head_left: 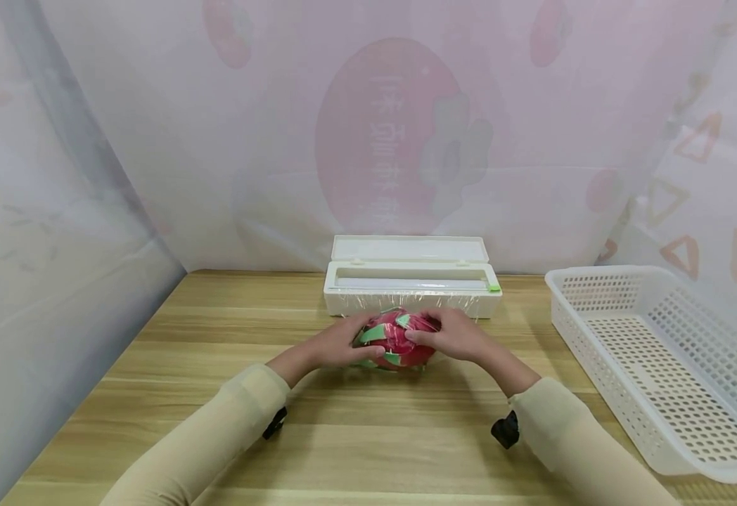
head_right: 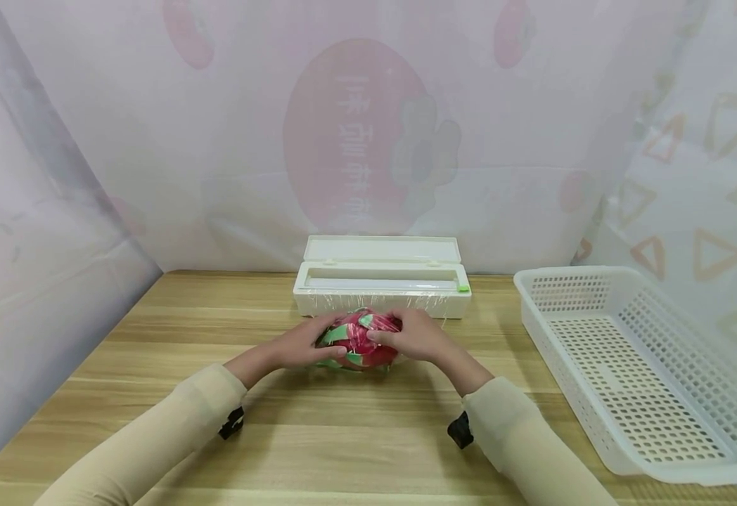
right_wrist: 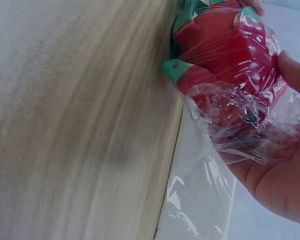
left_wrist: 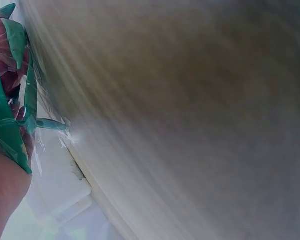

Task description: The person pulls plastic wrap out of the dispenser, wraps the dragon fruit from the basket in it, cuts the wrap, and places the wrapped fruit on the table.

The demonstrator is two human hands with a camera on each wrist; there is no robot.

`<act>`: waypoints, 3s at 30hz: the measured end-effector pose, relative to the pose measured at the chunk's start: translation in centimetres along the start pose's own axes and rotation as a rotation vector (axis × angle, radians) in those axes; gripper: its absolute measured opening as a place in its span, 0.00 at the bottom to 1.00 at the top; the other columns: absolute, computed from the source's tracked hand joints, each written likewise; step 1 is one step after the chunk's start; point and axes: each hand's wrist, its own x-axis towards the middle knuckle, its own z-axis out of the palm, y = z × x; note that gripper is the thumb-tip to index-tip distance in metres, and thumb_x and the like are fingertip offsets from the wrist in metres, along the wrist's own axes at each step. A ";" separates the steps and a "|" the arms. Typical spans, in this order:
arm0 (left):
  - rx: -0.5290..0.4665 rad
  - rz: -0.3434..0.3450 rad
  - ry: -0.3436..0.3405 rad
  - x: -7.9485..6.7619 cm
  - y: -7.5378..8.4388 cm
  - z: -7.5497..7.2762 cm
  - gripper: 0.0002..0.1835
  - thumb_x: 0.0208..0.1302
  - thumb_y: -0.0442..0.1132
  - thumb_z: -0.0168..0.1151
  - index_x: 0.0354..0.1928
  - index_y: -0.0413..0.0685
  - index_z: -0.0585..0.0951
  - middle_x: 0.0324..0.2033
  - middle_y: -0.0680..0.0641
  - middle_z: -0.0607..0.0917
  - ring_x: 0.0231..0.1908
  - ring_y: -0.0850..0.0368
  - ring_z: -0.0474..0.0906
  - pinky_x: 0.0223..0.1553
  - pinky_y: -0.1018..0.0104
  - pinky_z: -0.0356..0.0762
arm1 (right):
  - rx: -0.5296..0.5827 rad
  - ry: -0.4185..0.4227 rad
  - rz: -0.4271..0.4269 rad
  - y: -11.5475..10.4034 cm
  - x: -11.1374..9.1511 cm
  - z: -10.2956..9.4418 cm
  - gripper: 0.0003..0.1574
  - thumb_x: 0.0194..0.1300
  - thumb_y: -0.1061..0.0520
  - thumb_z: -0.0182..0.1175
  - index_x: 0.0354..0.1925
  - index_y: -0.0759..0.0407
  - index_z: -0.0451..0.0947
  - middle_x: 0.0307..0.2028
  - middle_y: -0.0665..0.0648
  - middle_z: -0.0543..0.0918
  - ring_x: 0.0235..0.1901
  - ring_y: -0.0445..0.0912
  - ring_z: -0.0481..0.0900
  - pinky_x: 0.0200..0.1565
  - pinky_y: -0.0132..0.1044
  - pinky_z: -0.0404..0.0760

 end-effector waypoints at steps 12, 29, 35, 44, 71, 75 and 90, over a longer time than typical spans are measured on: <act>0.044 -0.012 0.015 0.1 0.2 -0.1 0.45 0.63 0.64 0.57 0.74 0.49 0.56 0.63 0.47 0.70 0.61 0.54 0.67 0.60 0.54 0.68 | -0.003 -0.014 -0.028 0.1 -0.1 0.3 0.41 0.64 0.34 0.60 0.63 0.61 0.72 0.49 0.59 0.81 0.48 0.50 0.79 0.50 0.48 0.79; 0.091 -0.040 0.031 0.0 -0.1 -0.8 0.49 0.63 0.63 0.59 0.75 0.44 0.53 0.67 0.42 0.65 0.65 0.48 0.63 0.63 0.49 0.63 | -0.020 -0.022 -0.064 0.5 -0.2 0.0 0.48 0.65 0.36 0.59 0.68 0.67 0.64 0.57 0.65 0.77 0.55 0.55 0.76 0.53 0.51 0.77; 0.101 -0.023 0.036 0.1 0.2 -1.0 0.46 0.63 0.61 0.61 0.74 0.45 0.56 0.64 0.43 0.69 0.63 0.49 0.65 0.62 0.49 0.65 | 0.001 -0.032 -0.089 0.7 -0.3 -0.2 0.47 0.66 0.37 0.60 0.67 0.68 0.65 0.55 0.64 0.78 0.54 0.55 0.77 0.53 0.51 0.77; 0.089 -0.035 0.055 0.2 0.4 -1.3 0.45 0.63 0.62 0.60 0.74 0.46 0.57 0.61 0.45 0.72 0.60 0.50 0.69 0.60 0.48 0.68 | -0.006 -0.029 -0.092 0.9 -0.7 -1.3 0.47 0.68 0.38 0.58 0.66 0.73 0.64 0.61 0.70 0.73 0.58 0.60 0.74 0.55 0.52 0.75; 0.150 0.061 0.176 1.5 2.9 -3.4 0.41 0.65 0.61 0.58 0.73 0.50 0.59 0.64 0.44 0.69 0.61 0.51 0.67 0.59 0.48 0.68 | 0.021 0.143 -0.041 2.1 -2.2 -5.2 0.40 0.71 0.42 0.55 0.66 0.71 0.64 0.62 0.70 0.71 0.57 0.63 0.74 0.56 0.54 0.74; 0.185 0.069 0.215 2.0 3.8 -3.9 0.41 0.64 0.63 0.58 0.73 0.52 0.60 0.65 0.47 0.69 0.61 0.51 0.67 0.60 0.48 0.67 | 0.028 0.227 -0.020 2.6 -2.3 -6.0 0.40 0.71 0.41 0.55 0.66 0.70 0.64 0.61 0.70 0.72 0.54 0.63 0.76 0.53 0.54 0.76; 0.352 0.060 0.255 6.0 8.4 -3.0 0.40 0.62 0.66 0.58 0.70 0.52 0.66 0.65 0.48 0.69 0.64 0.52 0.64 0.63 0.52 0.63 | 0.012 0.464 0.129 5.7 -1.8 -6.8 0.52 0.68 0.34 0.55 0.68 0.74 0.58 0.64 0.74 0.66 0.64 0.65 0.64 0.60 0.58 0.68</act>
